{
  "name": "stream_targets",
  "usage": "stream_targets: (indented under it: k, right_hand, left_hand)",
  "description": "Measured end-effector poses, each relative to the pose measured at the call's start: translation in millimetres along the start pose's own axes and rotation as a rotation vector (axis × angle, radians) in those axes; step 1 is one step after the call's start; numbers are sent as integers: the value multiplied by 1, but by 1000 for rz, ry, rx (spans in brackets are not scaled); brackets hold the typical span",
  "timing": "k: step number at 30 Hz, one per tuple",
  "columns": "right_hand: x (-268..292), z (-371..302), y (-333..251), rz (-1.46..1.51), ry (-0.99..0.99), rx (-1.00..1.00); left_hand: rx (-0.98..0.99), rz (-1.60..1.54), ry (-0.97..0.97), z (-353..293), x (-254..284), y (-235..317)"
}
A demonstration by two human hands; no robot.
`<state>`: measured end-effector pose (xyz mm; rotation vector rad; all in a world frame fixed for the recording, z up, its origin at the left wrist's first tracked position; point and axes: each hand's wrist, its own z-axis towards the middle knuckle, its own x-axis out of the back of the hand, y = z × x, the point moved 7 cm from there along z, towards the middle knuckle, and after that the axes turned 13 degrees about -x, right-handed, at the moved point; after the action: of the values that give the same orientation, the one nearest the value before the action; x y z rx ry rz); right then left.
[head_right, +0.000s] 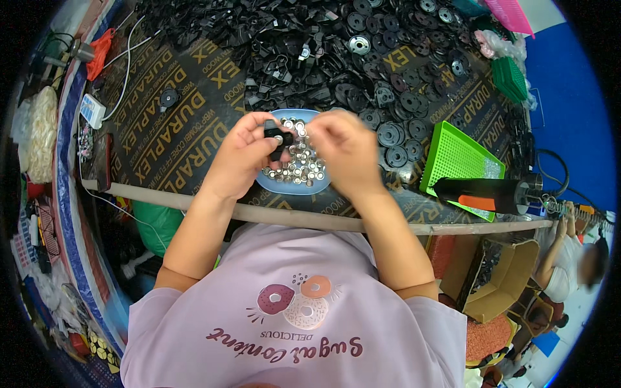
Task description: Assembling small plastic toy components using an electric screwdriver at a factory workbench.
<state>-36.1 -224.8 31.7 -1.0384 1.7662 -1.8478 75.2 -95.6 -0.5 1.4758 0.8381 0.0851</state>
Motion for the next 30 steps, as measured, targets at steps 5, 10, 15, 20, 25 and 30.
stream_targets:
  k: [5, 10, 15, 20, 25, 30]
  right_hand:
    - [49, 28, -19, -688, 286, 192]
    - [43, 43, -10, -881, 177, 205]
    - [53, 35, -20, -633, 209, 107]
    - [43, 14, -37, -469, 169, 203]
    - [32, 2, -39, -433, 122, 255]
    - [29, -2, -29, -242, 45, 122]
  left_hand:
    - [31, -94, 45, 0, 6, -2]
    - [68, -183, -16, 4, -10, -1]
    - [65, -174, 16, 1, -7, 2]
    - [72, -207, 3, 2, -7, -2]
    - [80, -262, -57, 3, -14, -4]
    - [66, -290, -100, 0, -22, 0]
